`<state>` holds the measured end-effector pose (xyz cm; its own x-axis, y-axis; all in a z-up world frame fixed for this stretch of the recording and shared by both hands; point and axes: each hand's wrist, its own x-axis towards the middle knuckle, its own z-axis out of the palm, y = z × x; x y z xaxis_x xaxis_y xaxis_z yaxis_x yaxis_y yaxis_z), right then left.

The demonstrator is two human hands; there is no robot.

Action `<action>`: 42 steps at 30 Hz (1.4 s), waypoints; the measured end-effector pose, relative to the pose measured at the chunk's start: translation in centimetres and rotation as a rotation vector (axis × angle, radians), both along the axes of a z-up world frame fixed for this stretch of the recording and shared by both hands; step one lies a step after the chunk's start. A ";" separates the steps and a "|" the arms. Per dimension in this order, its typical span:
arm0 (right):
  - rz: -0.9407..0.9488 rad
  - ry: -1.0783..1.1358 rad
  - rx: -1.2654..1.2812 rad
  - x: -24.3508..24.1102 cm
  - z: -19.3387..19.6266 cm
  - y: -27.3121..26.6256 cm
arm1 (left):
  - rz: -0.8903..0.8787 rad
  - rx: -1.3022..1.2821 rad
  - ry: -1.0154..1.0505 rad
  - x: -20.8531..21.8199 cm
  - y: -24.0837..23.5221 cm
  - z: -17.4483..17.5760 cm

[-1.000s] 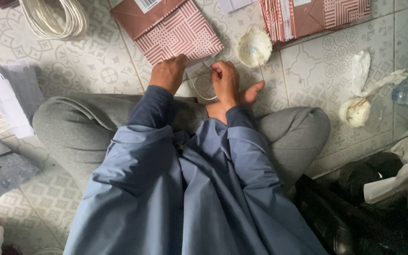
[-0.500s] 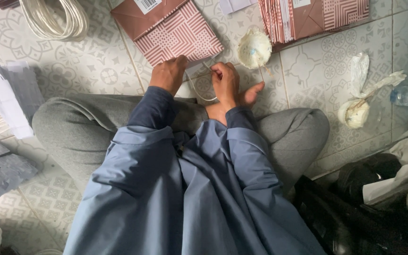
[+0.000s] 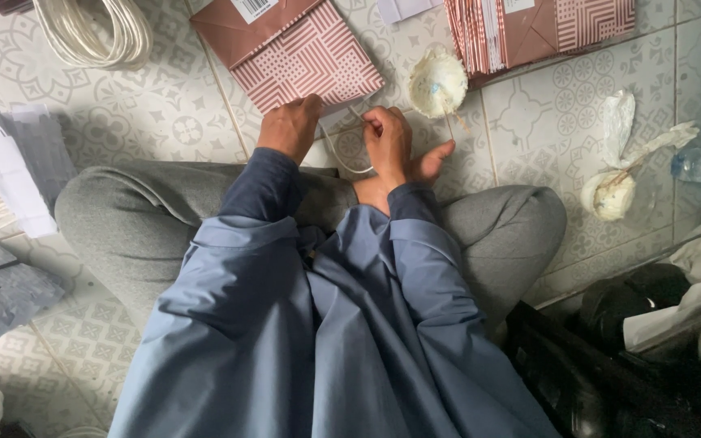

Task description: The person sits on the floor and assembles gift bags by applying glue to white paper strips and attaching them to the handles of patterned paper bags. They then fold the bags and place them into a stack.

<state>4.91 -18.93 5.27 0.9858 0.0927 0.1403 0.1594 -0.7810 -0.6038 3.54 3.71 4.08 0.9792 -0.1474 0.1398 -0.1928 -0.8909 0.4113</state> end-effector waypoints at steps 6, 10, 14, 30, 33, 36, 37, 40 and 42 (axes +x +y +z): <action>-0.001 0.004 0.002 -0.1 0.6 0.2 | 0.015 0.019 -0.014 0.0 -0.3 0.4; -0.004 0.006 -0.007 0.0 0.2 0.1 | -0.006 0.019 -0.034 0.1 -0.2 -0.1; -0.011 0.007 -0.014 0.0 -0.2 -0.1 | 0.004 0.052 -0.049 0.1 -0.4 -0.4; 0.016 -0.028 -0.015 0.1 -0.1 -0.1 | 0.017 0.175 -0.195 -0.2 -0.7 -0.1; 0.015 -0.034 -0.025 -0.1 -0.9 -0.3 | 0.030 0.188 -0.208 -0.4 -0.8 -0.5; 0.008 -0.043 -0.029 0.1 -0.6 -0.1 | 0.026 0.175 -0.215 -0.2 -0.8 0.5; 0.008 -0.047 -0.028 0.2 -0.5 0.0 | 0.025 0.176 -0.220 0.0 -0.8 0.4; 0.006 -0.034 -0.027 -0.1 -0.5 -0.1 | 0.034 0.186 -0.226 -0.3 -0.9 0.1; 0.006 -0.037 -0.032 0.1 -0.8 -0.2 | 0.010 0.159 -0.232 -0.1 -0.7 -0.3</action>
<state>5.00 -19.13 4.47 0.9794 0.1034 0.1732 0.1855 -0.7991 -0.5719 3.43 3.04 3.78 0.9251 -0.1755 0.3367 -0.2561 -0.9431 0.2123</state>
